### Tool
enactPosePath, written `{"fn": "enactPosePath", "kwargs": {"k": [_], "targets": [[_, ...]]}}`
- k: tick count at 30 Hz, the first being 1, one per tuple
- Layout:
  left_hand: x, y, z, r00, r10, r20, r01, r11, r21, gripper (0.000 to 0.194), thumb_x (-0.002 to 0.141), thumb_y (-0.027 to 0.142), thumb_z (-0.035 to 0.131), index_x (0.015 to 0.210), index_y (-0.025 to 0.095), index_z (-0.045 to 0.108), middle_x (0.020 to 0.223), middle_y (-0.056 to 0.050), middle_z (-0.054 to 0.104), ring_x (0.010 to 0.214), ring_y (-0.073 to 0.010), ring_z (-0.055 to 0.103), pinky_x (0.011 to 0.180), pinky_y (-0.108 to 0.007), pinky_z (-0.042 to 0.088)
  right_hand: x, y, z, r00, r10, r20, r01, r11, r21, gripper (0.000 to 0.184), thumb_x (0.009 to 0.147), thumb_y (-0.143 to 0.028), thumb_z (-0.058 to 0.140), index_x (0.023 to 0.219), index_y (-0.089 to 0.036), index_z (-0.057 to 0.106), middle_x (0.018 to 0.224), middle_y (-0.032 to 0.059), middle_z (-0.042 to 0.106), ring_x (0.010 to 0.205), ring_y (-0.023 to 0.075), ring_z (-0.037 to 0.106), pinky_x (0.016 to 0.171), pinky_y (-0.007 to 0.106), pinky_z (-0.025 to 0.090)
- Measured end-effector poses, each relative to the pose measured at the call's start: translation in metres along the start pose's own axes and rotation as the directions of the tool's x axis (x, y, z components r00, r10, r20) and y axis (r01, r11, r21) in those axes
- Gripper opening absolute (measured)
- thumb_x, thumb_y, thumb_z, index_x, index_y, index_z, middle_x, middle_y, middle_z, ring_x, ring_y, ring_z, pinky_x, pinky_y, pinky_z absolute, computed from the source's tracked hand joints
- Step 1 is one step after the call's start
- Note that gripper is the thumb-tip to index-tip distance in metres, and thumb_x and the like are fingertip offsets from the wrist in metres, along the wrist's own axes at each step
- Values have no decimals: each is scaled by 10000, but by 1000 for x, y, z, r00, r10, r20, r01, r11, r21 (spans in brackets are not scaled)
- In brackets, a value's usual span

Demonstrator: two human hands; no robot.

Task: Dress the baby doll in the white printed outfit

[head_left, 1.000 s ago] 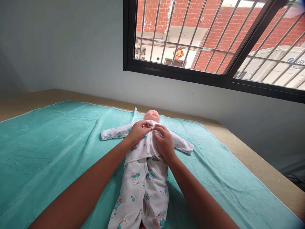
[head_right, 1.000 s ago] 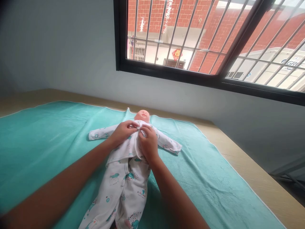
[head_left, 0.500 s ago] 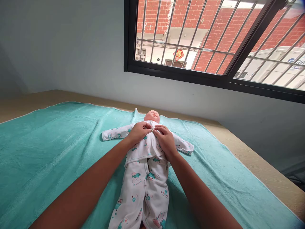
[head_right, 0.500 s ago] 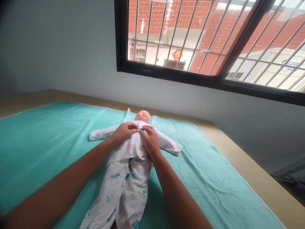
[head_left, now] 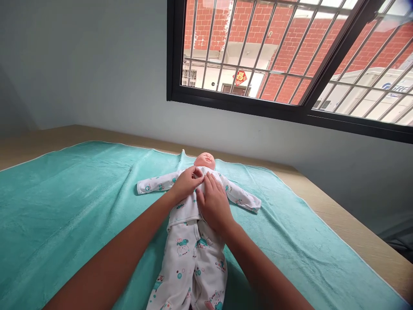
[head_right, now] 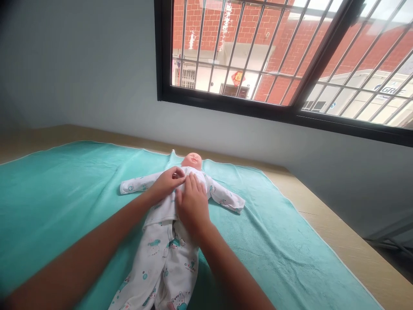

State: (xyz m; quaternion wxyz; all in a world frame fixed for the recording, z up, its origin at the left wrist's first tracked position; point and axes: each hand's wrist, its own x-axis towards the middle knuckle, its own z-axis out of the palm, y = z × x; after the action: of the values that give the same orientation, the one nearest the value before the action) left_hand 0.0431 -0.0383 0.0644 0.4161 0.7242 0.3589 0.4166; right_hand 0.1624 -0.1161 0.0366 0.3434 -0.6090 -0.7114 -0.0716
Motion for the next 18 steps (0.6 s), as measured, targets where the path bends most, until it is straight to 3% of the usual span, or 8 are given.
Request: {"fn": "enactPosePath", "kwargs": {"k": [3,8,14,18], "targets": [[-2,-6,3,1000,14,-28,-14,1000,-9,143,806,313,601,870,185,610,900,-24,647,823,-167,592,791,-302,478,-20,-5,-3,997,-38,67,43,996,-83,609,972,-366,431,1503,-88,320,1567,188,315,1478,322,233,1168,573,260],[-23,-9,3,991,123,-47,-119,990,75,116,844,285,563,845,197,638,970,-41,616,912,-185,591,875,-336,486,-44,-4,-10,994,-58,91,66,994,-90,646,967,-332,439,1545,-128,240,1599,139,244,1493,299,192,1180,562,271],[-50,-12,-1,987,156,39,-159,984,82,319,843,278,609,1154,240,668,1221,-74,543,1212,-229,516,1063,-367,425,-49,1,-11,997,-32,65,30,999,35,633,932,-286,484,1526,-162,302,1586,113,300,1484,288,229,1191,544,271],[-53,-13,-1,989,132,62,-139,981,133,332,830,297,634,1155,240,667,1252,-78,517,1254,-243,476,1101,-395,391,-48,4,-10,1000,26,-17,-22,985,174,528,920,-275,511,1431,-174,426,1526,113,412,1430,268,335,1170,500,324]]}}
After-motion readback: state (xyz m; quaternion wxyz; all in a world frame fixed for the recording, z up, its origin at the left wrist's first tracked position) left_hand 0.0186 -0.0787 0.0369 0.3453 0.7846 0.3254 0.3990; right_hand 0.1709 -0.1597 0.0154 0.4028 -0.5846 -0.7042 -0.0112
